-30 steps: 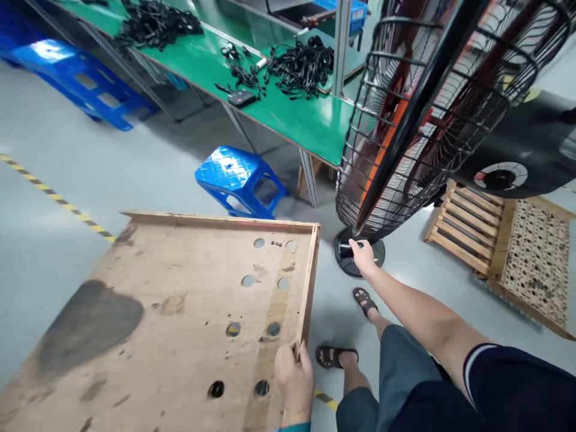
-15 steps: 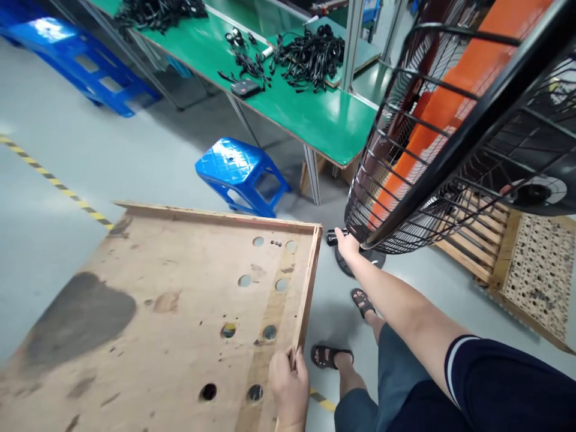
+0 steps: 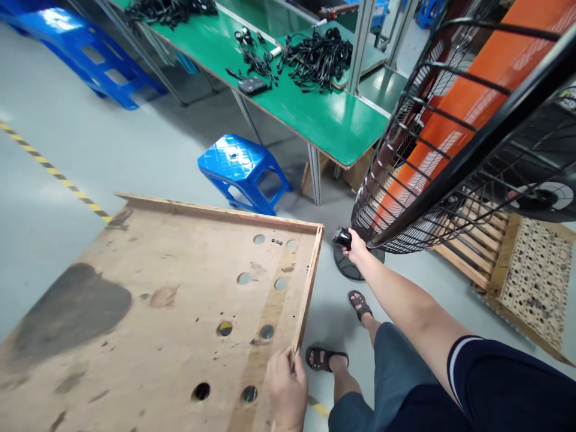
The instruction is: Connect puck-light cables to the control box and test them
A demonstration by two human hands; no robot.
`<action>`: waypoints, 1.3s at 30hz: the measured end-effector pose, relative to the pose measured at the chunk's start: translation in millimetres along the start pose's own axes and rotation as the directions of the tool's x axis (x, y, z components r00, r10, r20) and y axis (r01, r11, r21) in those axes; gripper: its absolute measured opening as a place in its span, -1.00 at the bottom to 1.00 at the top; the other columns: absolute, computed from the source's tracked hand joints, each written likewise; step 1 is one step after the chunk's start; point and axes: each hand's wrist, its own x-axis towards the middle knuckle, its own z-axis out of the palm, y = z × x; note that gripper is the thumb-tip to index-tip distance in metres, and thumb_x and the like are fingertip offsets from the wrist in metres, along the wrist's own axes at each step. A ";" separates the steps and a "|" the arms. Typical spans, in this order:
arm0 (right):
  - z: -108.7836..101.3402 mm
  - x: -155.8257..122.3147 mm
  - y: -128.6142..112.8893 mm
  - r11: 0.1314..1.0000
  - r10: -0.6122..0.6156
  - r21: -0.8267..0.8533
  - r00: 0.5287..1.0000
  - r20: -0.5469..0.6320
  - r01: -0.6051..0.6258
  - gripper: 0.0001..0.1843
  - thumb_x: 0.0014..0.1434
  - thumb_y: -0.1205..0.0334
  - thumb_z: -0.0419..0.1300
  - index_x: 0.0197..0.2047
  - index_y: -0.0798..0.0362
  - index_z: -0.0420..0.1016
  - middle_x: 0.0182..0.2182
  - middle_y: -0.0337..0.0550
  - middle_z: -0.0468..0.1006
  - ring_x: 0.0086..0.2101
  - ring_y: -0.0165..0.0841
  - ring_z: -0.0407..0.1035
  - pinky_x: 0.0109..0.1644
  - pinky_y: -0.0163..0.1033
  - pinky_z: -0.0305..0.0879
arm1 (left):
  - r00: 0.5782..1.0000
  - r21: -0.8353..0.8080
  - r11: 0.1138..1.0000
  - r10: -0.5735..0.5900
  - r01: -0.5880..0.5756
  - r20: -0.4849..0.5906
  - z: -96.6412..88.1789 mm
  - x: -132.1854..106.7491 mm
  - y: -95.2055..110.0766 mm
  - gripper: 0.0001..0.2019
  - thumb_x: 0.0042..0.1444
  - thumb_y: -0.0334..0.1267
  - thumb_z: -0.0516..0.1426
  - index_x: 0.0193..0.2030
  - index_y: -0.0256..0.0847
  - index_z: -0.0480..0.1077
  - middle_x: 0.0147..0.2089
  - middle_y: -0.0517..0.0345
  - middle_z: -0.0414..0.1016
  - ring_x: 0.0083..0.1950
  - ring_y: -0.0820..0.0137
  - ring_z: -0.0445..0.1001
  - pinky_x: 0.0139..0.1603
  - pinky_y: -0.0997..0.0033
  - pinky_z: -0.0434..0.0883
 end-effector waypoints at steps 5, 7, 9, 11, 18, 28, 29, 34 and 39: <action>4.3 2.1 3.1 0.995 0.080 -0.074 0.993 0.090 -0.073 -0.60 0.42 -0.10 0.08 -0.27 0.07 0.33 -0.51 -0.26 0.39 -0.52 -0.44 0.31 -0.46 -0.36 0.30 | 1.000 0.033 0.999 -0.001 0.001 -0.017 0.3 -1.4 7.8 -0.95 0.39 -0.35 0.09 -0.05 -0.20 0.34 -0.14 -0.03 0.44 -0.08 0.17 0.47 -0.03 0.20 0.45; 5.9 1.4 1.8 0.990 0.096 -0.119 0.987 0.131 -0.080 -0.59 0.42 -0.10 0.01 -0.30 0.06 0.29 -0.53 -0.26 0.38 -0.54 -0.47 0.29 -0.48 -0.40 0.21 | 1.000 0.057 0.998 0.007 -0.005 -0.030 1.7 -2.1 9.9 -0.93 0.38 -0.36 0.10 -0.04 -0.21 0.34 -0.12 -0.05 0.44 -0.07 0.17 0.46 0.00 0.18 0.45; 5.9 0.3 -1.1 0.987 0.115 -0.132 0.982 0.147 -0.096 -0.62 0.41 -0.08 -0.02 -0.30 0.05 0.25 -0.54 -0.28 0.37 -0.59 -0.50 0.21 -0.54 -0.41 0.08 | 0.999 0.089 0.996 0.015 -0.011 -0.041 3.2 -2.4 11.4 -0.94 0.37 -0.38 0.11 -0.04 -0.23 0.35 -0.12 -0.07 0.44 -0.07 0.16 0.45 0.01 0.16 0.45; 4.6 -0.5 -4.4 0.987 0.130 -0.108 0.982 0.140 -0.115 -0.67 0.37 -0.07 0.01 -0.28 0.02 0.22 -0.54 -0.30 0.37 -0.64 -0.50 0.14 -0.60 -0.41 -0.04 | 0.999 0.110 0.994 0.011 -0.006 -0.051 4.1 -2.2 12.3 -0.94 0.37 -0.39 0.12 -0.05 -0.25 0.35 -0.13 -0.08 0.45 -0.08 0.16 0.45 0.00 0.17 0.45; 2.6 9.0 -2.8 0.978 0.208 -0.046 0.972 0.111 -0.204 -0.69 0.42 0.00 -0.04 -0.22 0.04 0.29 -0.51 -0.28 0.37 -0.63 -0.49 0.15 -0.63 -0.42 -0.04 | 0.999 0.005 1.000 -0.023 0.023 -0.024 -2.2 1.3 5.9 -0.92 0.37 -0.38 0.11 -0.03 -0.21 0.34 -0.13 -0.02 0.46 -0.07 0.20 0.47 0.04 0.21 0.45; -19.1 8.2 5.5 0.969 0.241 -0.059 0.970 0.037 -0.239 -0.58 0.46 -0.11 0.11 -0.16 0.13 0.39 -0.44 -0.31 0.38 -0.58 -0.58 0.14 -0.59 -0.46 0.04 | 0.995 0.166 0.984 0.081 -0.070 -0.061 2.4 2.8 15.6 -0.93 0.36 -0.40 0.14 -0.06 -0.27 0.34 -0.17 -0.04 0.46 -0.11 0.19 0.46 -0.05 0.21 0.46; -21.7 8.3 5.7 0.969 0.238 -0.074 0.971 0.038 -0.235 -0.60 0.46 -0.09 0.09 -0.19 0.12 0.37 -0.46 -0.30 0.37 -0.59 -0.57 0.14 -0.60 -0.46 0.01 | 0.996 0.174 0.983 0.076 -0.065 -0.056 3.1 2.4 16.0 -0.93 0.36 -0.40 0.15 -0.06 -0.28 0.34 -0.16 -0.05 0.46 -0.11 0.18 0.46 -0.06 0.20 0.47; -31.3 4.1 9.0 0.980 0.126 -0.164 0.991 0.051 -0.116 -0.66 0.31 -0.05 0.17 -0.31 0.03 0.26 -0.52 -0.28 0.38 -0.63 -0.48 0.16 -0.65 -0.40 -0.02 | 0.997 0.166 0.985 0.055 -0.044 -0.059 1.5 1.5 19.0 -0.92 0.35 -0.44 0.13 -0.05 -0.28 0.33 -0.14 -0.06 0.45 -0.11 0.19 0.46 -0.05 0.19 0.48; -40.6 -22.1 9.2 0.929 -0.198 -0.303 0.977 0.072 0.211 -0.49 0.00 -0.16 0.42 -0.25 0.04 0.36 -0.45 -0.32 0.40 -0.51 -0.47 0.26 -0.57 -0.40 0.10 | 0.997 0.143 0.990 0.003 0.009 -0.084 -0.2 4.5 25.0 -0.89 0.35 -0.47 0.12 -0.02 -0.31 0.34 -0.13 -0.05 0.43 -0.09 0.20 0.45 -0.03 0.20 0.49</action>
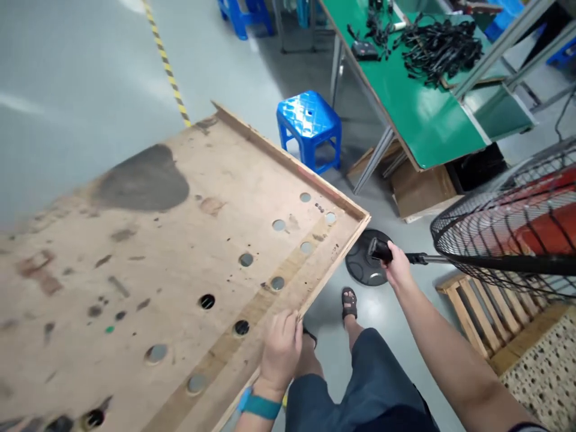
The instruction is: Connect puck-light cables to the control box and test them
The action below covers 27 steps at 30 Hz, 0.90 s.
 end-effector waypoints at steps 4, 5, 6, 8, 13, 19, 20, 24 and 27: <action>-5.4 -30.2 -11.8 0.946 -0.256 -0.209 0.967 -0.014 0.247 -0.36 -0.13 -0.16 0.52 -0.10 0.09 0.53 -0.32 -0.24 0.51 -0.33 -0.40 0.37 -0.34 -0.34 0.30 | 0.999 -0.021 0.999 -0.040 0.040 -0.007 2.6 -2.1 -0.5 -0.85 0.32 -0.51 0.13 0.00 -0.34 0.35 -0.11 -0.08 0.44 -0.07 0.18 0.44 -0.02 0.17 0.49; -5.0 -38.6 -16.2 0.900 -0.341 -0.285 0.940 0.007 0.329 -0.36 -0.11 -0.15 0.52 -0.09 0.09 0.54 -0.29 -0.21 0.54 -0.29 -0.38 0.40 -0.25 -0.31 0.35 | 0.999 -0.027 0.999 -0.046 0.046 -0.005 3.7 -3.5 -1.2 -0.83 0.31 -0.52 0.14 0.01 -0.34 0.35 -0.11 -0.08 0.44 -0.07 0.17 0.43 -0.02 0.16 0.49; -3.7 -47.4 -21.2 0.837 -0.428 -0.357 0.903 0.047 0.415 -0.39 -0.07 -0.14 0.52 -0.08 0.09 0.55 -0.25 -0.18 0.57 -0.25 -0.35 0.42 -0.17 -0.26 0.39 | 0.999 -0.031 0.998 -0.051 0.051 -0.004 4.7 -4.9 -1.8 -0.81 0.30 -0.53 0.14 0.03 -0.35 0.35 -0.10 -0.09 0.44 -0.06 0.16 0.43 -0.02 0.15 0.49; 1.8 -66.7 -33.0 0.674 -0.576 -0.457 0.800 0.168 0.581 -0.45 0.03 -0.10 0.48 -0.05 0.07 0.54 -0.15 -0.10 0.61 -0.16 -0.28 0.48 0.00 -0.13 0.42 | 0.998 -0.035 0.998 -0.061 0.061 -0.007 6.7 -7.3 -3.1 -0.80 0.31 -0.52 0.14 0.04 -0.34 0.35 -0.10 -0.09 0.45 -0.06 0.15 0.43 -0.04 0.14 0.49; 26.9 -104.6 -54.4 0.294 -0.804 -0.345 0.426 0.416 0.891 -0.55 0.15 0.10 0.43 0.06 0.01 0.47 0.00 -0.03 0.59 0.02 -0.17 0.51 0.21 0.04 0.41 | 0.996 -0.043 0.995 -0.087 0.087 -0.003 8.8 -9.5 -4.7 -0.83 0.34 -0.49 0.11 0.04 -0.31 0.35 -0.10 -0.07 0.45 -0.09 0.17 0.43 -0.07 0.15 0.49; 53.2 -87.9 -34.8 0.022 -0.632 -0.461 0.370 0.681 0.887 -0.64 0.22 -0.04 0.34 -0.05 0.01 0.51 -0.13 -0.04 0.64 -0.13 -0.14 0.54 0.02 0.04 0.50 | 0.995 -0.051 0.994 -0.099 0.098 -0.010 6.4 -7.5 -2.3 -0.85 0.32 -0.50 0.12 0.00 -0.35 0.36 -0.14 -0.08 0.44 -0.10 0.16 0.42 -0.09 0.14 0.49; 53.8 -86.7 -34.5 0.024 -0.613 -0.485 0.396 0.684 0.874 -0.64 0.23 -0.07 0.33 -0.05 0.01 0.52 -0.15 -0.05 0.64 -0.14 -0.15 0.54 -0.01 0.02 0.50 | 0.995 -0.055 0.994 -0.099 0.098 -0.008 6.1 -7.4 -2.1 -0.85 0.32 -0.51 0.12 0.00 -0.36 0.36 -0.15 -0.07 0.44 -0.11 0.17 0.42 -0.10 0.14 0.49; 49.9 -101.0 -52.2 0.095 -0.750 -0.453 0.363 0.553 0.886 -0.57 0.21 -0.02 0.38 0.06 0.00 0.48 -0.04 -0.04 0.61 -0.04 -0.17 0.54 0.13 0.02 0.48 | 0.995 -0.080 0.992 -0.103 0.103 0.002 6.5 -8.1 -3.7 -0.82 0.30 -0.53 0.14 0.02 -0.37 0.37 -0.12 -0.09 0.44 -0.08 0.17 0.42 -0.04 0.14 0.49; 50.5 -106.6 -57.8 0.113 -0.807 -0.372 0.304 0.507 0.921 -0.54 0.19 0.04 0.40 0.09 -0.01 0.43 0.02 -0.01 0.59 0.02 -0.15 0.53 0.21 0.06 0.45 | 0.996 -0.079 0.993 -0.092 0.092 0.003 7.7 -8.8 -5.0 -0.83 0.29 -0.53 0.15 0.01 -0.38 0.37 -0.10 -0.09 0.44 -0.06 0.17 0.42 -0.02 0.14 0.50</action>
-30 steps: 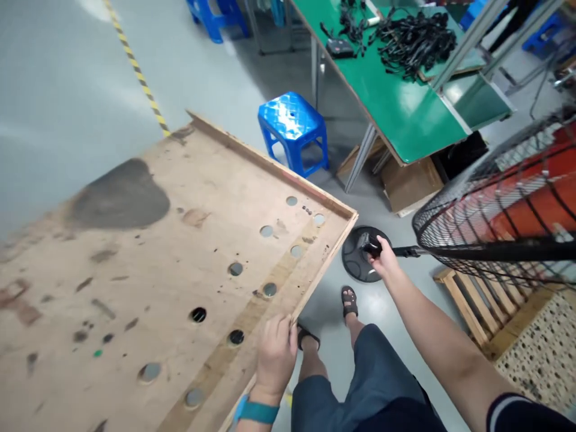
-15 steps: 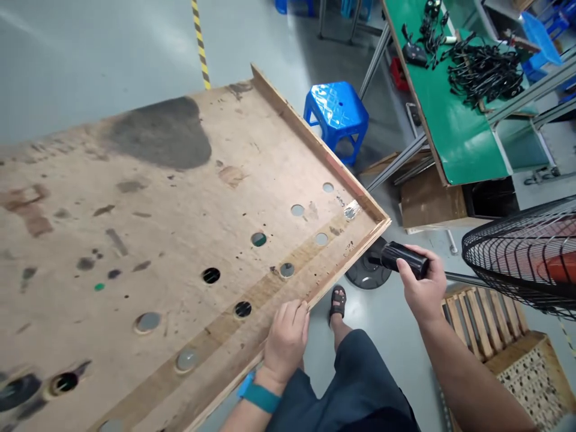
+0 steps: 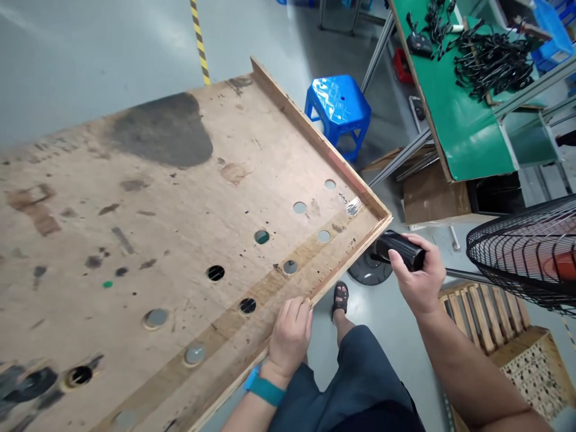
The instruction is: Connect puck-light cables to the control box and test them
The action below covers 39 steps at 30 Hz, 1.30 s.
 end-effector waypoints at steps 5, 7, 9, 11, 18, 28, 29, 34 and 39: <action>28.9 -12.6 28.2 0.995 0.012 -0.096 0.976 0.219 0.009 -0.64 0.22 -0.03 0.34 -0.03 -0.01 0.49 -0.07 -0.03 0.63 -0.09 -0.15 0.53 0.07 0.04 0.50 | 1.000 0.023 1.000 0.012 -0.012 0.002 0.2 0.9 1.8 -0.83 0.31 -0.51 0.13 0.02 -0.35 0.37 -0.11 -0.09 0.45 -0.06 0.17 0.44 -0.02 0.13 0.52; 29.7 -14.4 33.3 0.995 0.048 -0.095 0.968 0.247 -0.025 -0.64 0.22 -0.03 0.34 -0.01 -0.01 0.51 -0.08 -0.06 0.63 -0.09 -0.16 0.53 0.06 0.02 0.49 | 1.000 0.023 1.000 0.007 -0.007 -0.011 -0.8 1.8 2.0 -0.82 0.33 -0.50 0.11 0.04 -0.33 0.36 -0.11 -0.08 0.46 -0.05 0.17 0.45 -0.02 0.15 0.53; 19.6 -11.7 27.9 0.996 0.073 -0.054 0.983 0.167 -0.065 -0.60 0.22 -0.01 0.36 0.04 -0.02 0.49 -0.03 -0.06 0.62 -0.03 -0.17 0.52 0.13 0.02 0.47 | 1.000 0.023 1.000 0.003 -0.002 -0.015 -1.8 2.6 1.1 -0.81 0.33 -0.50 0.12 0.05 -0.32 0.35 -0.10 -0.09 0.46 -0.04 0.17 0.46 -0.02 0.15 0.54; 7.0 -6.9 17.2 0.997 0.071 0.001 0.995 0.072 -0.071 -0.58 0.21 0.01 0.37 0.07 -0.03 0.46 0.00 -0.05 0.61 0.01 -0.17 0.52 0.18 0.03 0.45 | 1.000 0.027 1.000 0.009 -0.009 -0.005 -2.5 2.9 -0.3 -0.81 0.32 -0.50 0.12 0.05 -0.32 0.35 -0.09 -0.10 0.47 -0.06 0.17 0.46 -0.02 0.15 0.54; 26.7 -3.9 19.3 0.997 0.025 -0.074 0.963 0.269 -0.005 -0.72 0.21 0.03 0.32 -0.07 -0.03 0.50 -0.12 -0.07 0.65 -0.12 -0.16 0.53 0.02 0.00 0.48 | 0.999 0.054 0.998 0.039 -0.039 -0.005 -2.4 3.2 3.5 -0.79 0.31 -0.53 0.14 0.06 -0.35 0.35 -0.09 -0.12 0.47 -0.03 0.16 0.47 0.00 0.14 0.54; 14.3 19.9 33.0 0.999 0.027 -0.041 0.998 -0.053 -0.030 -0.59 0.19 0.02 0.38 0.04 -0.01 0.49 -0.01 -0.05 0.60 -0.01 -0.17 0.50 0.17 0.01 0.41 | 0.999 0.051 0.998 0.049 -0.048 -0.005 -3.5 4.2 4.0 -0.78 0.32 -0.53 0.12 0.07 -0.33 0.35 -0.09 -0.13 0.48 -0.03 0.16 0.50 0.00 0.15 0.55; 21.9 17.4 41.1 0.997 0.045 -0.065 0.999 -0.003 -0.045 -0.62 0.18 0.01 0.37 0.00 -0.01 0.51 -0.05 -0.05 0.61 -0.05 -0.16 0.51 0.13 0.02 0.42 | 0.999 0.056 0.997 0.044 -0.044 -0.003 -3.6 4.5 4.5 -0.78 0.32 -0.52 0.11 0.08 -0.32 0.35 -0.09 -0.12 0.49 -0.04 0.17 0.50 0.00 0.15 0.55; 40.9 15.2 62.5 0.990 0.109 -0.108 0.980 0.164 -0.092 -0.66 0.18 0.00 0.35 -0.05 -0.02 0.53 -0.12 -0.11 0.63 -0.12 -0.18 0.49 0.06 -0.02 0.41 | 0.999 0.061 0.998 0.034 -0.034 -0.003 -3.8 7.0 5.0 -0.81 0.34 -0.50 0.11 0.06 -0.32 0.35 -0.11 -0.10 0.49 -0.04 0.18 0.50 0.02 0.18 0.52; 13.0 28.2 49.8 0.981 0.181 -0.073 0.983 0.030 -0.178 -0.59 0.16 -0.06 0.37 -0.01 -0.03 0.52 -0.09 -0.12 0.62 -0.11 -0.21 0.50 0.10 -0.05 0.42 | 0.998 0.049 0.998 0.039 -0.041 0.045 -3.8 7.3 3.1 -0.87 0.35 -0.47 0.10 0.00 -0.30 0.35 -0.13 -0.07 0.45 -0.08 0.20 0.46 -0.01 0.19 0.48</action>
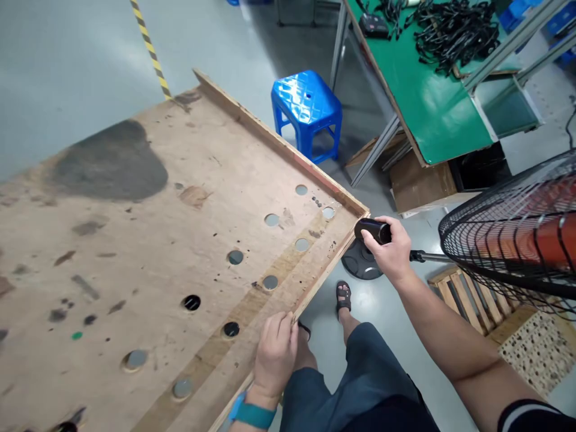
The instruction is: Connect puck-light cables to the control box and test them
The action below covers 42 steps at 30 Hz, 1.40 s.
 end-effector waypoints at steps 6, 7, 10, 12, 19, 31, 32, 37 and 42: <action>-29.1 -35.4 16.4 0.907 0.386 0.177 0.923 0.016 -0.382 -0.49 0.06 -0.15 0.41 -0.04 0.00 0.52 -0.11 -0.12 0.63 -0.20 -0.25 0.51 0.00 -0.10 0.44 | 0.993 0.064 0.996 0.058 -0.065 0.098 -7.3 7.6 -1.5 -0.93 0.39 -0.39 0.06 -0.17 -0.21 0.29 -0.24 0.03 0.35 -0.20 0.20 0.38 -0.16 0.23 0.39; -33.3 -47.5 21.1 0.876 0.447 0.192 0.894 0.016 -0.442 -0.47 0.04 -0.16 0.42 -0.06 0.00 0.52 -0.11 -0.11 0.64 -0.20 -0.24 0.50 -0.01 -0.09 0.44 | 0.990 0.071 0.994 0.073 -0.083 0.123 -9.3 9.6 -2.2 -0.88 0.40 -0.38 0.05 -0.22 -0.17 0.25 -0.28 0.07 0.31 -0.24 0.22 0.36 -0.20 0.24 0.35; -46.1 -90.1 32.5 0.787 0.590 0.233 0.807 -0.013 -0.572 -0.42 -0.02 -0.20 0.43 -0.07 0.01 0.53 -0.14 -0.09 0.63 -0.19 -0.22 0.49 0.00 -0.06 0.43 | 0.973 0.089 0.983 0.141 -0.159 0.185 -14.0 13.0 -6.6 -0.81 0.41 -0.34 0.03 -0.29 -0.12 0.19 -0.34 0.12 0.24 -0.30 0.24 0.32 -0.28 0.27 0.28; -53.1 -119.6 36.8 0.722 0.664 0.286 0.747 -0.027 -0.631 -0.41 -0.04 -0.20 0.44 -0.06 0.01 0.53 -0.16 -0.10 0.63 -0.21 -0.22 0.49 -0.03 -0.06 0.44 | 0.955 0.130 0.963 0.204 -0.236 0.217 -14.6 12.2 -11.4 -0.81 0.42 -0.30 0.02 -0.28 -0.12 0.20 -0.35 0.12 0.24 -0.31 0.24 0.33 -0.28 0.28 0.28; -52.8 -191.6 52.8 0.596 0.766 0.402 0.642 -0.026 -0.695 -0.44 -0.03 -0.22 0.40 -0.09 -0.02 0.50 -0.23 -0.17 0.59 -0.24 -0.25 0.43 -0.05 -0.09 0.40 | 0.899 0.480 0.825 0.073 -0.298 0.433 -14.0 4.3 -15.5 -0.66 0.50 -0.07 -0.08 -0.31 -0.15 0.22 -0.45 0.12 0.35 -0.41 0.28 0.42 -0.45 0.34 0.13; -60.0 -186.8 73.7 0.642 0.712 0.279 0.690 0.127 -0.714 -0.47 0.06 -0.17 0.42 -0.02 -0.07 0.47 -0.22 -0.22 0.56 -0.18 -0.24 0.43 -0.01 -0.11 0.34 | 0.754 0.616 0.694 -0.160 -0.373 0.637 -20.6 13.6 4.1 -0.62 0.52 0.01 -0.18 -0.15 -0.20 0.25 -0.45 0.09 0.50 -0.40 0.16 0.57 -0.48 0.33 0.02; -61.3 -181.1 75.5 0.675 0.687 0.256 0.716 0.123 -0.692 -0.48 0.07 -0.15 0.43 -0.01 -0.06 0.47 -0.21 -0.21 0.56 -0.16 -0.23 0.44 0.01 -0.11 0.34 | 0.768 0.625 0.686 -0.150 -0.373 0.623 -20.4 13.0 5.2 -0.62 0.52 0.01 -0.19 -0.16 -0.20 0.25 -0.44 0.08 0.51 -0.40 0.17 0.57 -0.48 0.33 0.02; -54.3 -143.1 76.7 0.864 0.472 0.118 0.869 0.148 -0.490 -0.48 0.12 -0.09 0.46 0.03 -0.02 0.47 -0.13 -0.13 0.57 -0.07 -0.19 0.44 0.06 -0.13 0.34 | 0.809 0.621 0.677 -0.064 -0.395 0.585 -17.4 8.8 0.5 -0.59 0.52 -0.01 -0.19 -0.23 -0.19 0.27 -0.46 0.05 0.49 -0.42 0.18 0.56 -0.48 0.34 -0.03; -41.6 -81.4 51.3 0.981 0.181 0.050 0.973 0.144 -0.190 -0.52 0.17 -0.07 0.43 0.01 0.03 0.47 -0.12 -0.08 0.59 -0.10 -0.16 0.44 0.05 -0.10 0.36 | 0.846 0.568 0.729 0.028 -0.382 0.532 -12.4 6.5 -6.1 -0.63 0.50 -0.06 -0.10 -0.28 -0.19 0.32 -0.45 0.05 0.47 -0.42 0.23 0.54 -0.48 0.34 0.00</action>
